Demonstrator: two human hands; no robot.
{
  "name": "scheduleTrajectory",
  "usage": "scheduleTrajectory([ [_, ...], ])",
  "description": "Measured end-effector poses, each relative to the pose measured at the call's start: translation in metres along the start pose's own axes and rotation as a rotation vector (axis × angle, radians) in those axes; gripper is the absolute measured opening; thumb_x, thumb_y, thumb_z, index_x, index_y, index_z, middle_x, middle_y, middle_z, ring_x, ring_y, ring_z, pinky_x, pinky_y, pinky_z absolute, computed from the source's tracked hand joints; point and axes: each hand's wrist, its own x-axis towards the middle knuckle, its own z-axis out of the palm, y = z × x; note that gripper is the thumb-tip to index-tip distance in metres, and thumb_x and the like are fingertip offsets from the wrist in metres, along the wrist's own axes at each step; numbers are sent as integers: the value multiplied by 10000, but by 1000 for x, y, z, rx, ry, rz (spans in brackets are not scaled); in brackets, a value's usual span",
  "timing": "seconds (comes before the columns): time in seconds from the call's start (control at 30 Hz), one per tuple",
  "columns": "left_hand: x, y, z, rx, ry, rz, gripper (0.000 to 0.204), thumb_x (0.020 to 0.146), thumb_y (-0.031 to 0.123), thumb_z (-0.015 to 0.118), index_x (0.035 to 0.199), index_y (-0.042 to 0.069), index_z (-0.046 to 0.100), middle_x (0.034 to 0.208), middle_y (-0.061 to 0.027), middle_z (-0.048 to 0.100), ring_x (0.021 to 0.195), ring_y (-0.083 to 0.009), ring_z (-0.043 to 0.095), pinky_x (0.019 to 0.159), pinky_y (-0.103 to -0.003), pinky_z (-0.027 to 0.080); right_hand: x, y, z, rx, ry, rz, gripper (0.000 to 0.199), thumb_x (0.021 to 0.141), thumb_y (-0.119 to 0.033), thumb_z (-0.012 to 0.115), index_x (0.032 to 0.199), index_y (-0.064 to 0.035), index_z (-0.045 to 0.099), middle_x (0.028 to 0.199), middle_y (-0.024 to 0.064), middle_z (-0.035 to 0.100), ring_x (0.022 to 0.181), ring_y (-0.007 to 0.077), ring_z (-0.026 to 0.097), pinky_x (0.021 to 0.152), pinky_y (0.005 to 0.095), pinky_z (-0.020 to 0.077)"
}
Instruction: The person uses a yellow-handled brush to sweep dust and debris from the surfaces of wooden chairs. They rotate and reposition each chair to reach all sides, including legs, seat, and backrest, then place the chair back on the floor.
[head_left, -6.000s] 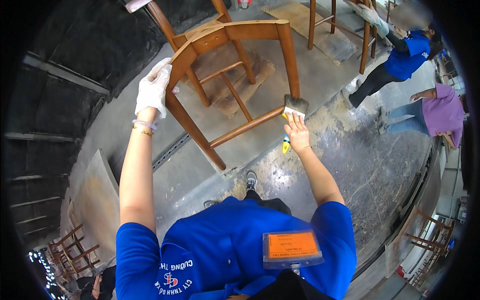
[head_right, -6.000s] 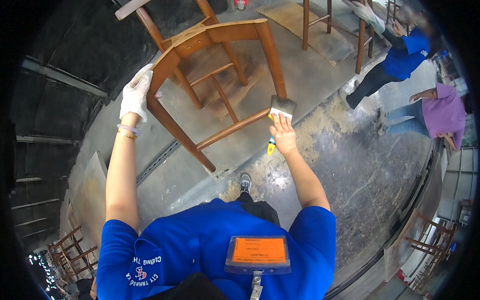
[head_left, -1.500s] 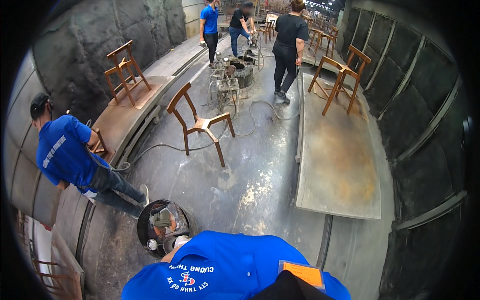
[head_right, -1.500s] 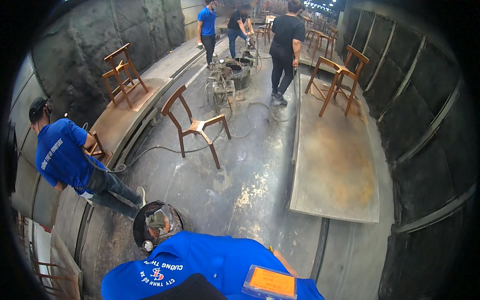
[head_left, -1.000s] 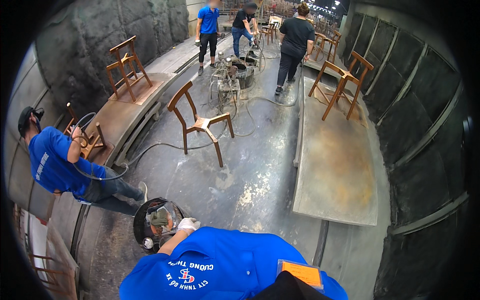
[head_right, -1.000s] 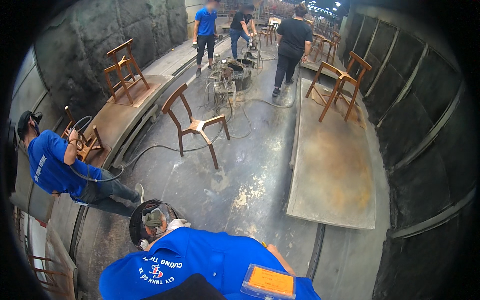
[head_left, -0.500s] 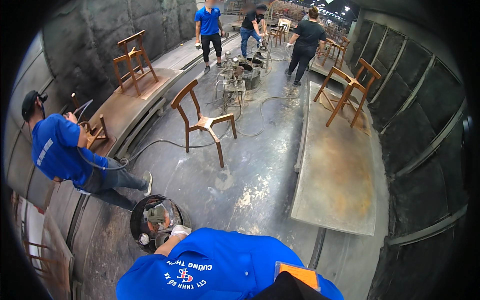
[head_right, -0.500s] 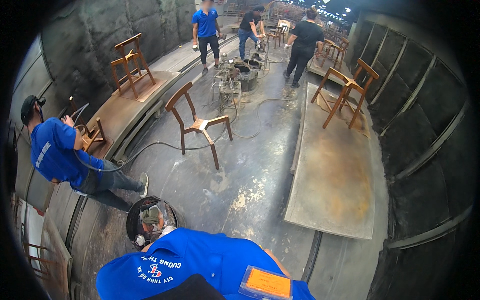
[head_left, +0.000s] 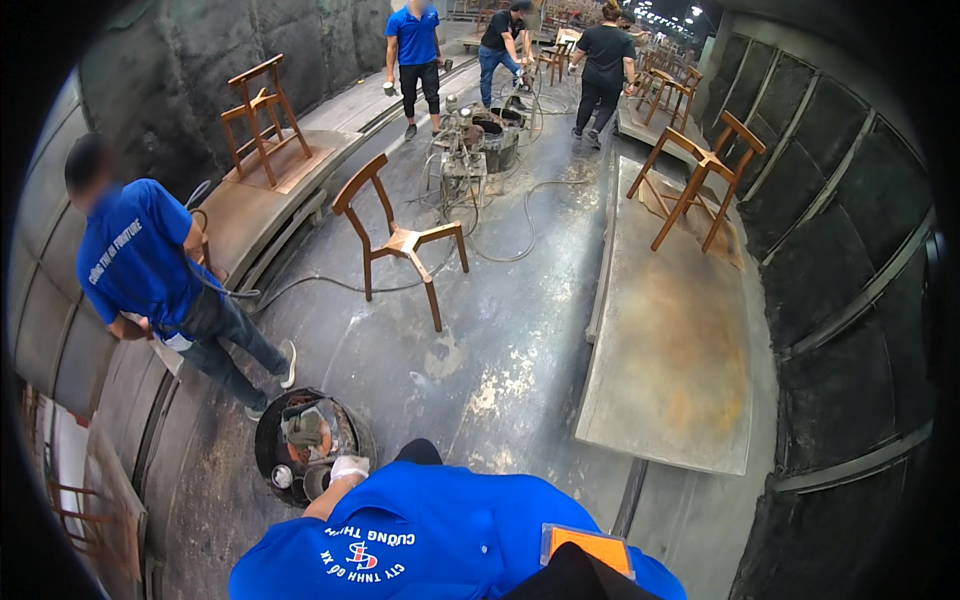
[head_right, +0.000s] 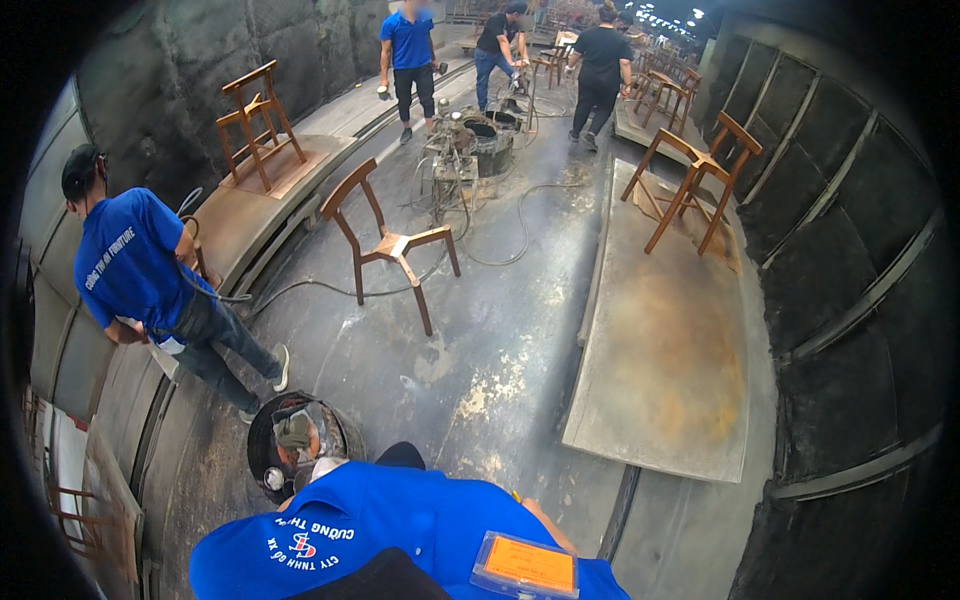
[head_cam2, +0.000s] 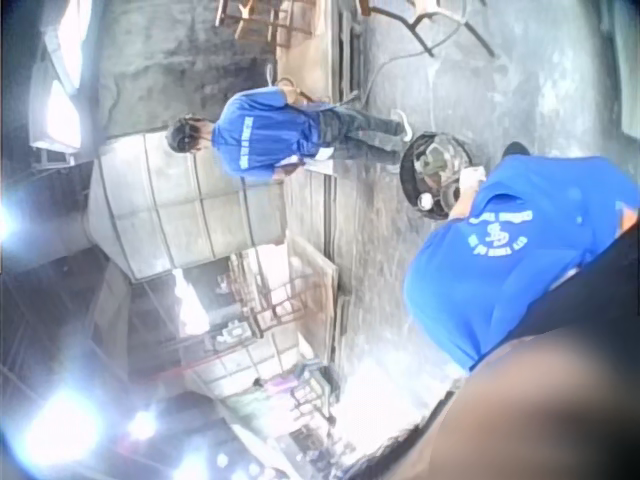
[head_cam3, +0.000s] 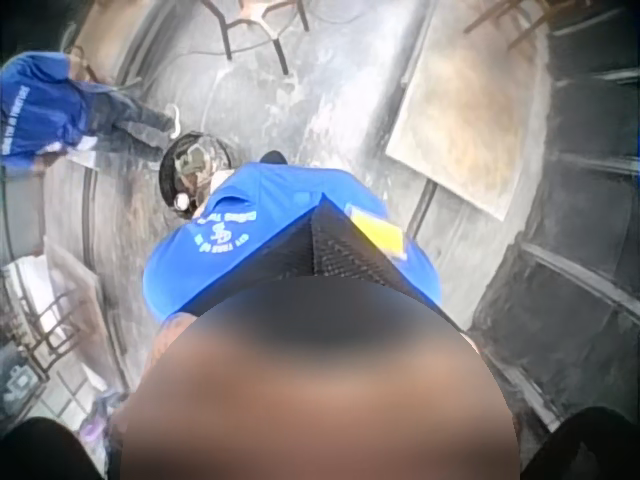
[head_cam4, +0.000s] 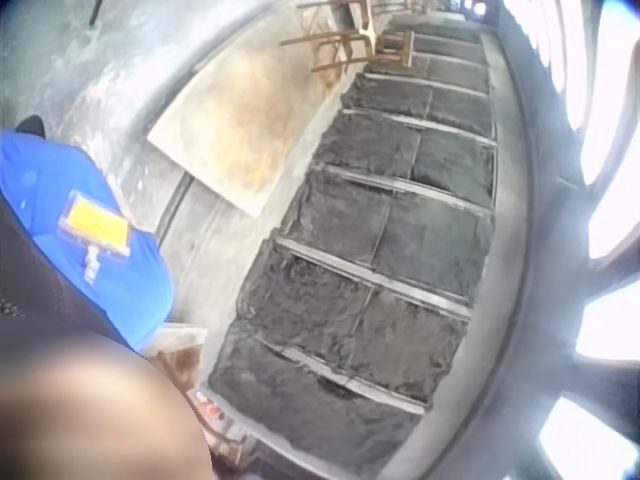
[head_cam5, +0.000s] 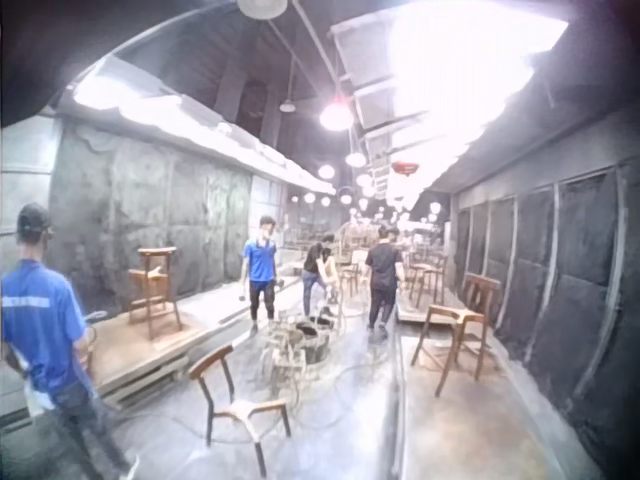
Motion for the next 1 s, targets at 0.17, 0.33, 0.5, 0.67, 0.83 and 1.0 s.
scheduleTrajectory([
  [0.17, 19, 26, -2, 211, -65, -299, 476, 937, 467, 609, 1236, 132, 767, 1347, -146, 698, 1296, -325, 643, 1076, -442, 506, 23, -22, -1, -14, -19, 15, 269, 876, -253, 745, 952, 4, 774, 869, 199, 767, 830, 276, 773, 723, 418, 581],
  [0.33, 64, 67, -22, 326, -149, -234, 473, 985, 445, 522, 1246, 130, 760, 1365, -149, 685, 1317, -319, 628, 1081, -436, 509, 55, -57, 0, -38, -28, 20, 271, 876, -253, 745, 949, 7, 773, 866, 201, 766, 828, 276, 772, 721, 418, 581],
  [0.5, 155, 135, -65, 186, -176, 45, 464, 982, 439, 534, 1208, 110, 770, 1284, -175, 713, 1247, -346, 666, 1051, -432, 527, 89, -124, -5, -72, -21, -17, 274, 876, -253, 745, 946, 10, 772, 864, 202, 765, 826, 275, 772, 720, 418, 581],
  [0.67, 235, 235, -122, 12, -28, 167, 446, 940, 440, 642, 1181, 90, 780, 1196, -186, 746, 1181, -350, 699, 994, -420, 545, 124, -212, -18, -171, 56, -159, 276, 876, -253, 746, 943, 14, 771, 861, 204, 764, 824, 275, 772, 718, 418, 581],
  [0.83, 309, 304, -158, 49, -111, 280, 415, 916, 398, 716, 1159, 70, 791, 1125, -171, 782, 1096, -301, 744, 955, -395, 557, 186, -278, -35, 184, 166, -99, 197, 898, -225, 714, 866, -46, 791, 816, 120, 771, 768, 207, 750, 726, 386, 579],
  [1.0, 364, 341, -155, 149, -210, 286, 421, 919, 392, 711, 1172, 64, 787, 1141, -180, 778, 1113, -303, 740, 961, -394, 553, 223, -258, -36, 419, 170, -4, 215, 882, -180, 749, 1051, -51, 785, 983, 143, 789, 885, 245, 760, 799, 399, 584],
])
